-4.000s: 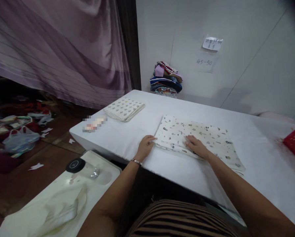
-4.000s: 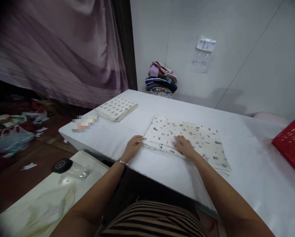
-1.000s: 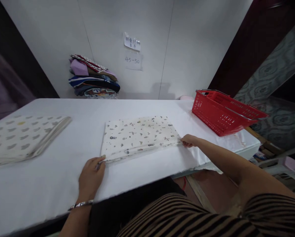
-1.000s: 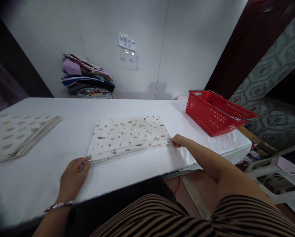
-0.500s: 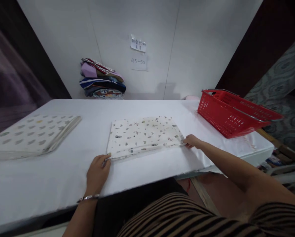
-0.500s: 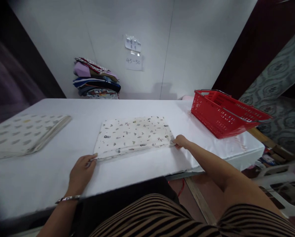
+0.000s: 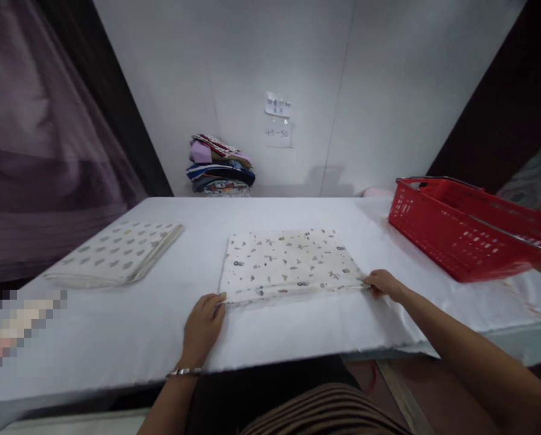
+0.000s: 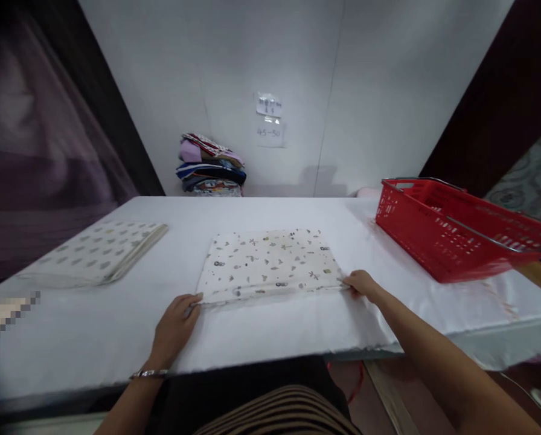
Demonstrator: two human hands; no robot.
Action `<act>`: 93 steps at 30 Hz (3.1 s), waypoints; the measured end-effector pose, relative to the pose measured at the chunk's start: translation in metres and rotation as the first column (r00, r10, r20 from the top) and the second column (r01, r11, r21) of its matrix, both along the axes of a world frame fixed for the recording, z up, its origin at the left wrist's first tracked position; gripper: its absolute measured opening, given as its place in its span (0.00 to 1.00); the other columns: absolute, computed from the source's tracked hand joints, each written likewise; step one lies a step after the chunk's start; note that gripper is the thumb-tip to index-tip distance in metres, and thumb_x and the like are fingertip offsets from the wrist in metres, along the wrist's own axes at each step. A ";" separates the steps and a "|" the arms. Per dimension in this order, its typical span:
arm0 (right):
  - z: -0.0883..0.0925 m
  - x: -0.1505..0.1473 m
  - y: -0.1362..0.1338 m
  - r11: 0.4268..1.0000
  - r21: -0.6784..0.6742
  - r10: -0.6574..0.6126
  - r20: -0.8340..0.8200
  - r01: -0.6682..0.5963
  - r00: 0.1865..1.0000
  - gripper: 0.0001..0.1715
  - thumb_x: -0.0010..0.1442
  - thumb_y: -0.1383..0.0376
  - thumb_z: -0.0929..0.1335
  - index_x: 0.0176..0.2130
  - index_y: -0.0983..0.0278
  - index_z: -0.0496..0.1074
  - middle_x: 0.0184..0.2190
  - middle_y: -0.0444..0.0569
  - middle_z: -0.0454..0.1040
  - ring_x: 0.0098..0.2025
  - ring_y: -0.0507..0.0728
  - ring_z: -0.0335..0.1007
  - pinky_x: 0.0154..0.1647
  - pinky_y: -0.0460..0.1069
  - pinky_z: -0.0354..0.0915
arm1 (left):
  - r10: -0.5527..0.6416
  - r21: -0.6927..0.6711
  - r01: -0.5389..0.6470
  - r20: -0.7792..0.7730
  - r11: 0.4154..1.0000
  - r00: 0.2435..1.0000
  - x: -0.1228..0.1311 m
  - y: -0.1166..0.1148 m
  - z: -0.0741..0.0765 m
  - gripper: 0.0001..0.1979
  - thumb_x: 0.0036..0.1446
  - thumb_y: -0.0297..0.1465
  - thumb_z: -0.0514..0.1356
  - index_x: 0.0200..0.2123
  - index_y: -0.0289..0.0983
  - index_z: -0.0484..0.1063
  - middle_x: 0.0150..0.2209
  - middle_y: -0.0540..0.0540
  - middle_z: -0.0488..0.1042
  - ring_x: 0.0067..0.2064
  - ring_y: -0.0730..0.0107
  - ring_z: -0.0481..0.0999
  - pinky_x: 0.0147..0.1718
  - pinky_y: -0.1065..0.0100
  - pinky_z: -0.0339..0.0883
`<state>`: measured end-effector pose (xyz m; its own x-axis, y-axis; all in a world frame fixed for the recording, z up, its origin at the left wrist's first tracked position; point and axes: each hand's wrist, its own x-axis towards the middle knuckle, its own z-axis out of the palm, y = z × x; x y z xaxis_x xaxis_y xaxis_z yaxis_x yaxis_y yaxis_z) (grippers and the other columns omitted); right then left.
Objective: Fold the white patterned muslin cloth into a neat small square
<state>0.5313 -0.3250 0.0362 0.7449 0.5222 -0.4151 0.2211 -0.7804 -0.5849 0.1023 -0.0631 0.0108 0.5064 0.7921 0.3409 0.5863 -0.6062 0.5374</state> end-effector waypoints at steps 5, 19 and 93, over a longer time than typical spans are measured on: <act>-0.006 -0.009 0.002 0.976 -0.053 0.209 0.476 -0.209 0.854 0.13 0.57 0.64 0.62 0.41 0.65 0.71 0.43 0.59 0.74 0.45 0.65 0.70 0.46 0.57 0.66 | 0.050 0.102 -0.048 -0.013 0.994 0.999 0.010 -0.003 0.012 0.10 0.52 0.36 0.51 0.34 0.48 0.71 0.44 0.45 0.71 0.47 0.56 0.71 0.48 0.52 0.67; -0.053 -0.034 -0.007 0.758 -0.106 0.537 0.662 -0.643 0.524 0.37 0.62 0.50 0.58 0.66 0.47 0.41 0.65 0.43 0.47 0.66 0.61 0.43 0.66 0.63 0.46 | -0.153 0.037 0.159 -0.134 0.987 0.979 0.036 0.001 0.010 0.14 0.59 0.37 0.48 0.27 0.45 0.70 0.34 0.46 0.73 0.39 0.60 0.72 0.40 0.55 0.67; -0.026 0.052 0.196 0.882 -0.239 0.467 0.559 -0.406 0.685 0.37 0.65 0.49 0.53 0.65 0.66 0.50 0.67 0.57 0.42 0.68 0.66 0.34 0.62 0.68 0.40 | -0.111 -0.020 0.116 -0.483 0.993 0.869 0.188 0.112 -0.004 0.31 0.60 0.50 0.42 0.63 0.44 0.53 0.67 0.45 0.45 0.67 0.55 0.42 0.62 0.44 0.36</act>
<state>0.5832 -0.1285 0.0102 0.5498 0.8344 -0.0379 0.8218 -0.5485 -0.1542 0.2908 0.0491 0.0069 0.6958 0.7173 0.0382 0.6981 -0.6877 0.1993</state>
